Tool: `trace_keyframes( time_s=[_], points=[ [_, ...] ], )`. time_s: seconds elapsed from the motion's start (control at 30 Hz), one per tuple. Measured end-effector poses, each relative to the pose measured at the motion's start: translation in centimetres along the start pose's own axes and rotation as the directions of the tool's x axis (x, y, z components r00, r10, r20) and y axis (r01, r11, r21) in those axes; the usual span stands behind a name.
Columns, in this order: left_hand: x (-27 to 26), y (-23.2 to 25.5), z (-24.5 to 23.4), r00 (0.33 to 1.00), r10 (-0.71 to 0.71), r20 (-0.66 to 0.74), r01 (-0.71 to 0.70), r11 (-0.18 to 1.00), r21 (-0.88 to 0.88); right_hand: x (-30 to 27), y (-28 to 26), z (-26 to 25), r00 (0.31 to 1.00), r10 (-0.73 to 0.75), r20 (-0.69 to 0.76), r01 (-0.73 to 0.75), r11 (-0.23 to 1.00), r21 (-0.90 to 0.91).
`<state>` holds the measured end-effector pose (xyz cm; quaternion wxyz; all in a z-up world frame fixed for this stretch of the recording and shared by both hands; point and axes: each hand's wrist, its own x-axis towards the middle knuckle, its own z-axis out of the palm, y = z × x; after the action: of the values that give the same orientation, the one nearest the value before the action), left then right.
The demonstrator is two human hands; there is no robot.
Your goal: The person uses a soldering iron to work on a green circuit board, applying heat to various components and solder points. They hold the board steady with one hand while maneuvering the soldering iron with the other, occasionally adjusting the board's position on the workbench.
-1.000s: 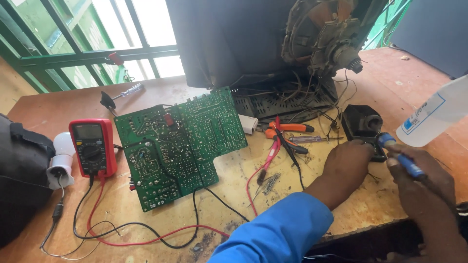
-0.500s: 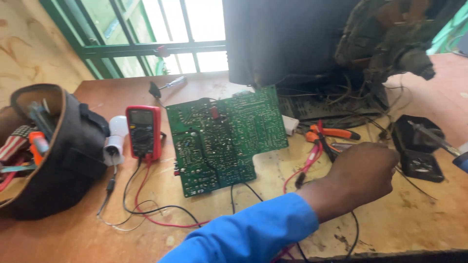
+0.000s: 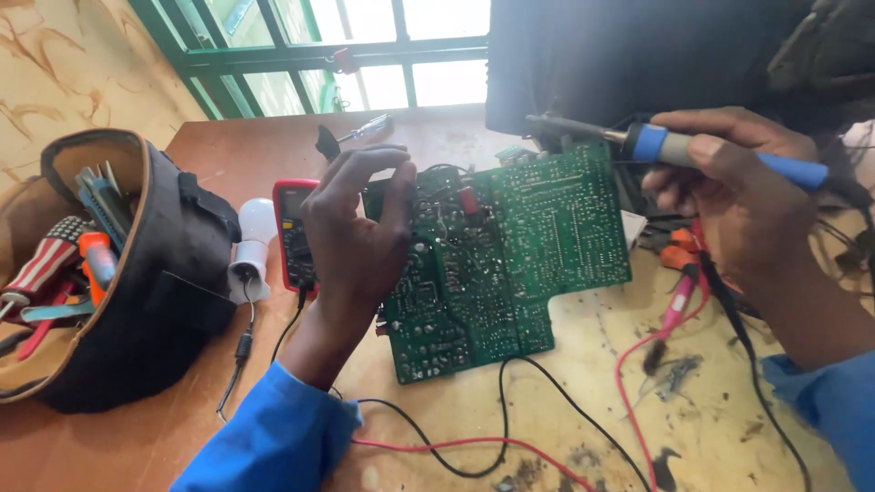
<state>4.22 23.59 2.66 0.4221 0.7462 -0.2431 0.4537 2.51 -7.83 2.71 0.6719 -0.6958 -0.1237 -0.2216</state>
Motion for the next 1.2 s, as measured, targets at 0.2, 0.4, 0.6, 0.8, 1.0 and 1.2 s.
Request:
trace_keyframes(
  time_s=[0.2, 0.4, 0.6, 0.8, 1.0, 1.2],
  points=[
    [-1.2, -0.8, 0.1, 0.992, -0.012, 0.124, 0.017, 0.999, -0.038, -1.5, 4.2, -3.0, 0.994, 0.064, -0.089, -0.08, 0.978, -0.191],
    [-1.2, -0.8, 0.2, 0.989, -0.012, 0.146, 0.016, 0.999, -0.029, -1.8, 4.7, -3.9, 0.991, 0.08, -0.103, -0.106, 0.955, -0.277],
    [-1.3, -0.9, 0.3, 0.989, 0.009, 0.15, -0.009, 1.0, -0.002, -2.2, 5.3, -4.7, 0.996, 0.07, -0.047, -0.081, 0.95, -0.301],
    [-1.4, -1.0, 0.3, 0.988, 0.025, 0.154, -0.024, 1.0, -0.013, -1.8, 6.7, -5.3, 0.998, 0.056, -0.002, -0.056, 0.994, -0.097],
    [-1.3, -1.0, 0.3, 0.987, 0.005, 0.158, -0.002, 1.0, -0.016, -2.0, 6.8, -5.6, 0.999, 0.049, -0.007, -0.05, 0.984, -0.168],
    [-1.4, -0.8, 0.2, 0.986, -0.003, 0.166, 0.005, 1.0, -0.011, -1.3, 7.0, -5.7, 0.994, 0.099, 0.038, -0.093, 0.987, -0.132]
  ],
)
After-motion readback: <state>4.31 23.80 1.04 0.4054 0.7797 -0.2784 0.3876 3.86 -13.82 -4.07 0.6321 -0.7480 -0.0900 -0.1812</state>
